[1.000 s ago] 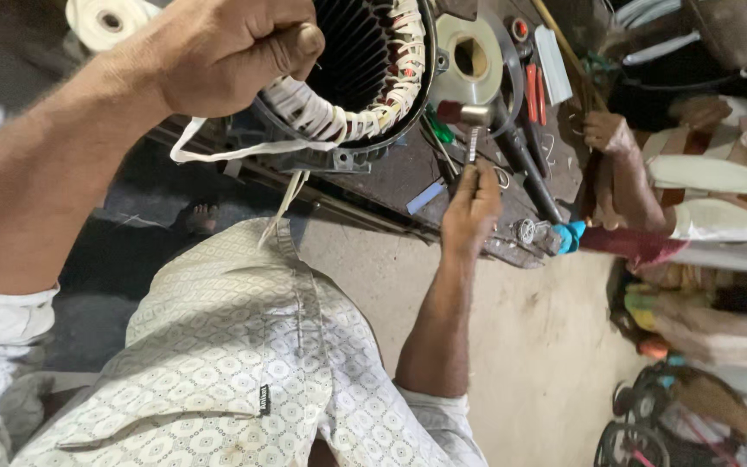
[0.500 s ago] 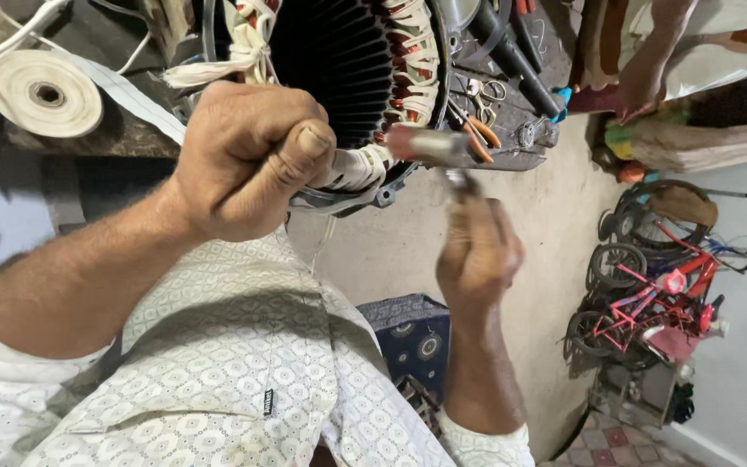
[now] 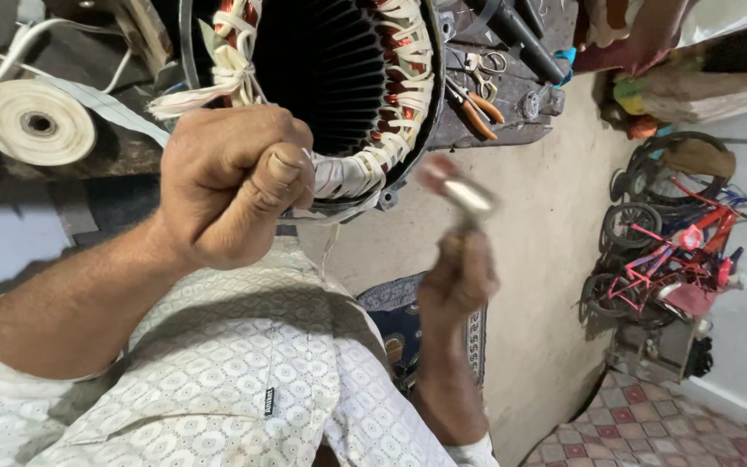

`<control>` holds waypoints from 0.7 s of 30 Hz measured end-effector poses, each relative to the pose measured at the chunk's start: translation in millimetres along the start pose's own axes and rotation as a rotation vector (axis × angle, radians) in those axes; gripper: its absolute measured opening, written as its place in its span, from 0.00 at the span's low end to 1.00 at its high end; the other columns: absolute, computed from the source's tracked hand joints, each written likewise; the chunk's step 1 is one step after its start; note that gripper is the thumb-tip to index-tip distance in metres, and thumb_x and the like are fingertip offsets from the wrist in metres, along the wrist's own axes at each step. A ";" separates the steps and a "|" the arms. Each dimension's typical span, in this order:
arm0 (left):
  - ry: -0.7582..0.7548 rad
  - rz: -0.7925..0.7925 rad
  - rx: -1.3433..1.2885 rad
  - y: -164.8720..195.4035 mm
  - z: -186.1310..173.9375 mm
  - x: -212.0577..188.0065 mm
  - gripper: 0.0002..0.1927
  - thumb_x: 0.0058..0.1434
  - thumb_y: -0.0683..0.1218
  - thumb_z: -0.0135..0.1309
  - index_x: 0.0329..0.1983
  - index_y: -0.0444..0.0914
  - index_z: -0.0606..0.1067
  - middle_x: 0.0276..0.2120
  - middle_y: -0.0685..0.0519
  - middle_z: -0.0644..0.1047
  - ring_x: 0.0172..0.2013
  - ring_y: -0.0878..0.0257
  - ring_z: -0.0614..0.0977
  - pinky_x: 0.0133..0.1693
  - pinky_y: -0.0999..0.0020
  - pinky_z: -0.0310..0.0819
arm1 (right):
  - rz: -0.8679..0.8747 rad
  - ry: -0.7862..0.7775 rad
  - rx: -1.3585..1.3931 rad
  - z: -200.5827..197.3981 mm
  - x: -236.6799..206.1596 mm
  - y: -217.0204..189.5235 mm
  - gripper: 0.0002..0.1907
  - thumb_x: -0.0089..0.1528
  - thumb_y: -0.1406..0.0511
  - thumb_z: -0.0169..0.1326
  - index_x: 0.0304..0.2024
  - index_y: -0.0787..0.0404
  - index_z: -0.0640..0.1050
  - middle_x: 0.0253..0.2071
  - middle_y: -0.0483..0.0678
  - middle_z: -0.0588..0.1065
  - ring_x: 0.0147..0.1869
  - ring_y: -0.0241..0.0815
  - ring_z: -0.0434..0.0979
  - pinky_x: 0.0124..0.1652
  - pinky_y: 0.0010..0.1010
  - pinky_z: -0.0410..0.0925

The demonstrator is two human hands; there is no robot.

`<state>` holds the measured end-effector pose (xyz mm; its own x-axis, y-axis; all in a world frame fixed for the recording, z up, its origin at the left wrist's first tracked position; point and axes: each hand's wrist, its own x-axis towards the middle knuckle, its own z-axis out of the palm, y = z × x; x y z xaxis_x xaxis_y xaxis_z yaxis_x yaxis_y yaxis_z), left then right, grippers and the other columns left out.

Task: The person secures the windings of a motor stator by wrapping white insulating tape around the coil ends and tapping them with a hammer. They repeatedly wrap, cut, and tap the tape to secure the windings in place.

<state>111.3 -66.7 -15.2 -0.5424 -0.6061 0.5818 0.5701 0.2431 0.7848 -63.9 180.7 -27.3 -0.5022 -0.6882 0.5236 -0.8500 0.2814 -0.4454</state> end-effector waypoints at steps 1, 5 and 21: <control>0.011 -0.002 -0.003 -1.8 0.9 -2.0 0.23 0.82 0.49 0.42 0.29 0.36 0.70 0.22 0.55 0.71 0.21 0.69 0.73 0.23 0.73 0.64 | -0.025 -0.071 0.028 7.8 -3.5 6.0 0.12 0.73 0.71 0.49 0.58 0.63 0.77 0.32 0.46 0.76 0.32 0.33 0.76 0.30 0.29 0.71; 0.069 -0.066 -0.105 -8.9 6.4 -4.4 0.23 0.84 0.53 0.42 0.32 0.37 0.68 0.21 0.56 0.70 0.20 0.70 0.70 0.23 0.75 0.63 | -0.050 0.010 0.083 5.6 -10.1 29.7 0.13 0.71 0.70 0.50 0.58 0.61 0.77 0.32 0.44 0.78 0.30 0.31 0.76 0.27 0.24 0.71; -0.380 0.355 0.570 -38.2 116.1 -40.6 0.12 0.66 0.53 0.53 0.35 0.40 0.71 0.29 0.53 0.70 0.34 0.59 0.73 0.41 0.59 0.60 | 0.383 -0.164 0.453 -48.5 77.8 30.1 0.18 0.71 0.62 0.54 0.59 0.66 0.77 0.27 0.41 0.73 0.26 0.26 0.66 0.28 0.17 0.59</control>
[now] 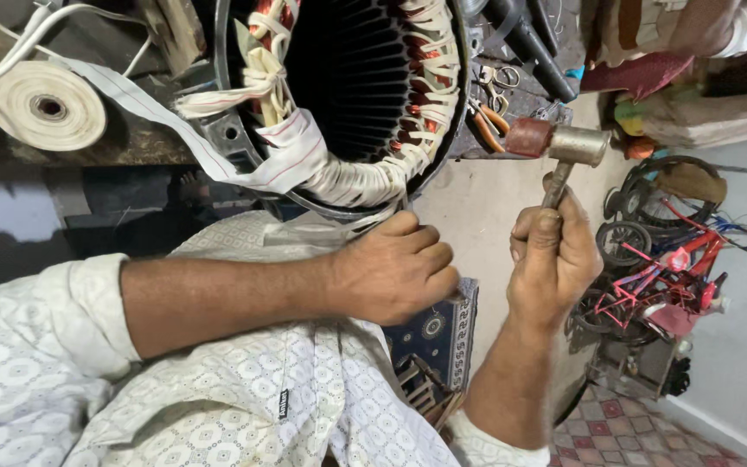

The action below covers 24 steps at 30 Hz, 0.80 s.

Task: The person secures the windings of a motor stator by wrapping white insulating tape around the coil ends and tapping them with a hammer. They repeatedly wrap, cut, and tap the tape to secure the windings in place.

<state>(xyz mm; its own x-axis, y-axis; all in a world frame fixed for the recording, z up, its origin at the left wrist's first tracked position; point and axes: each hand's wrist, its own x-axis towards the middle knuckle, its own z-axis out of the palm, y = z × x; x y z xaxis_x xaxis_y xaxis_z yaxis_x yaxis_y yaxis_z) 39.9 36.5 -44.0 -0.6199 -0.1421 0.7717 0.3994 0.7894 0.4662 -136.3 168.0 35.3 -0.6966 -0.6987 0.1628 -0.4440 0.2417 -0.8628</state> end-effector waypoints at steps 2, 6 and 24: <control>-0.109 0.087 0.044 -10.4 -4.3 -21.6 0.11 0.66 0.52 0.51 0.34 0.40 0.71 0.29 0.54 0.70 0.34 0.60 0.74 0.42 0.62 0.62 | -0.109 -0.169 -0.238 6.5 19.1 -26.4 0.18 0.73 0.61 0.53 0.60 0.68 0.77 0.28 0.43 0.74 0.28 0.28 0.68 0.30 0.19 0.62; -0.095 0.191 0.033 -27.4 -5.6 -34.9 0.11 0.66 0.51 0.49 0.33 0.40 0.70 0.30 0.53 0.71 0.36 0.60 0.76 0.43 0.64 0.63 | -0.325 -0.484 -0.645 14.1 52.1 -65.1 0.15 0.76 0.63 0.54 0.59 0.70 0.76 0.38 0.53 0.78 0.37 0.35 0.77 0.40 0.27 0.70; -0.066 0.114 -0.143 -18.5 31.8 -48.3 0.12 0.54 0.49 0.55 0.27 0.37 0.68 0.24 0.54 0.66 0.29 0.61 0.70 0.40 0.63 0.61 | -0.263 -0.915 -1.055 78.6 109.1 -115.0 0.17 0.63 0.68 0.58 0.54 0.64 0.81 0.29 0.51 0.81 0.27 0.39 0.80 0.27 0.30 0.73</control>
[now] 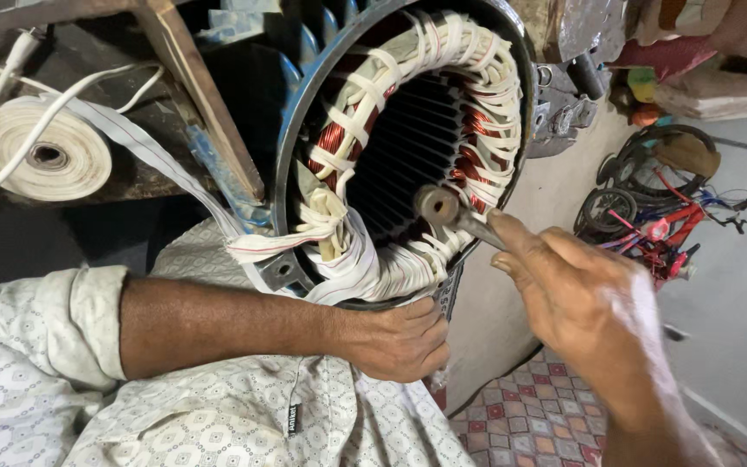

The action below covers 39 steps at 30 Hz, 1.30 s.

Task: The person secures the windings of a motor stator by wrapping white insulating tape around the coil ends and tapping them with a hammer. They repeatedly wrap, cut, and tap the tape to secure the windings in place.

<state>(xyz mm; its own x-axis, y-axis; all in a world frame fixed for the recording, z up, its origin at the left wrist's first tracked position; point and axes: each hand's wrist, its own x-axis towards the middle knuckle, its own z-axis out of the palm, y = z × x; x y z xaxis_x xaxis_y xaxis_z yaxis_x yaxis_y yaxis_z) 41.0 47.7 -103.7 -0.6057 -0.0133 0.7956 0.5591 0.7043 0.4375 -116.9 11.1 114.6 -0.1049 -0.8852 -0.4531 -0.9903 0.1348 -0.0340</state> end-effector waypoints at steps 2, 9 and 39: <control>0.019 0.001 -0.018 -0.1 1.0 0.0 0.12 0.55 0.48 0.55 0.27 0.37 0.68 0.24 0.54 0.66 0.29 0.60 0.70 0.40 0.63 0.61 | 0.069 0.025 -0.009 -3.5 -1.9 -2.5 0.16 0.63 0.68 0.58 0.53 0.65 0.82 0.30 0.53 0.81 0.24 0.39 0.79 0.23 0.30 0.70; 0.040 -0.002 0.042 -4.6 -10.8 6.9 0.12 0.57 0.48 0.55 0.26 0.38 0.67 0.23 0.54 0.67 0.29 0.60 0.72 0.42 0.62 0.65 | 0.058 0.044 0.224 -0.1 -6.7 3.2 0.17 0.69 0.66 0.53 0.59 0.64 0.78 0.38 0.55 0.82 0.30 0.34 0.80 0.26 0.26 0.74; -0.018 -0.361 0.270 54.2 -40.5 54.0 0.12 0.64 0.51 0.58 0.30 0.39 0.73 0.29 0.53 0.75 0.33 0.57 0.76 0.41 0.59 0.67 | 0.130 0.904 0.131 259.5 66.2 132.5 0.15 0.57 0.65 0.64 0.47 0.57 0.86 0.43 0.64 0.79 0.44 0.64 0.80 0.40 0.46 0.73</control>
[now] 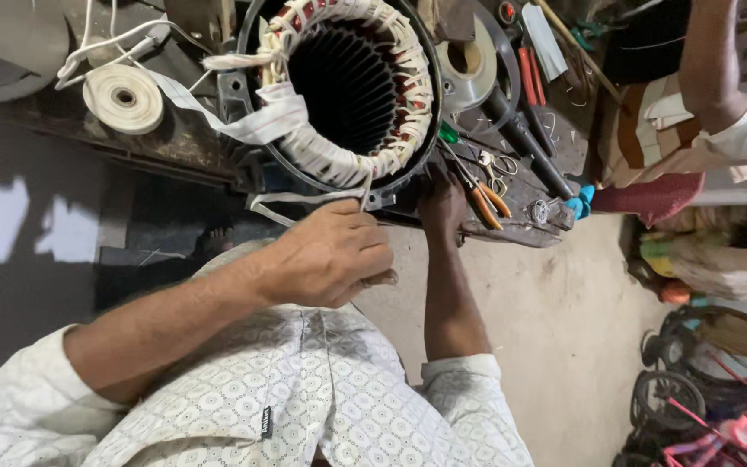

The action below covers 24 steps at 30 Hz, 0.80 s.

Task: The person secures the windings of a motor stator by wrapping white insulating tape around the coil ends and tapping them with a hammer. They repeatedly wrap, cut, and tap the tape to secure the windings in place.

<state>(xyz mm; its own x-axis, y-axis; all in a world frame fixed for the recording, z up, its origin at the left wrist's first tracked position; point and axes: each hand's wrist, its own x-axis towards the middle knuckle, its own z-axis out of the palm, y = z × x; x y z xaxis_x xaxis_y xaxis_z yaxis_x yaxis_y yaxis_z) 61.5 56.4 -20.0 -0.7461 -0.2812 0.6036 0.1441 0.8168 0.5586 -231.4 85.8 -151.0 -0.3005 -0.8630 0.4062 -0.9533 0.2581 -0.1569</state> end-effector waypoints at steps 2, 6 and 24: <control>0.055 -0.041 0.058 17.8 -3.6 -1.8 0.12 0.63 0.49 0.59 0.30 0.38 0.74 0.33 0.51 0.76 0.36 0.56 0.77 0.41 0.58 0.67 | -0.019 0.066 0.171 -5.0 9.5 1.8 0.10 0.60 0.67 0.61 0.44 0.58 0.84 0.43 0.59 0.80 0.45 0.60 0.81 0.45 0.44 0.74; 0.225 -0.138 0.134 66.8 -3.9 -3.3 0.13 0.64 0.48 0.58 0.29 0.36 0.72 0.45 0.47 0.76 0.49 0.53 0.78 0.49 0.56 0.71 | -0.005 0.284 0.533 -47.4 15.0 -6.9 0.05 0.69 0.68 0.58 0.47 0.60 0.81 0.41 0.52 0.81 0.43 0.51 0.83 0.46 0.40 0.75; 0.083 0.294 0.743 122.2 14.0 88.8 0.21 0.80 0.60 0.54 0.56 0.39 0.81 0.53 0.49 0.76 0.57 0.57 0.74 0.59 0.56 0.71 | -0.064 -0.215 1.515 -87.7 1.3 -73.4 0.07 0.72 0.66 0.54 0.48 0.62 0.81 0.33 0.41 0.74 0.33 0.29 0.68 0.34 0.20 0.64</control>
<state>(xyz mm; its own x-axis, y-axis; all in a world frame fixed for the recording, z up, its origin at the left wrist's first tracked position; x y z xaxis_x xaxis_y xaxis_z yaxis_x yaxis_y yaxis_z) 3.7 138.4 93.9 -0.6899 -0.0147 0.7238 -0.1648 0.9767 -0.1372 -164.5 103.8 -60.1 -0.1241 -0.9340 0.3351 0.0020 -0.3380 -0.9411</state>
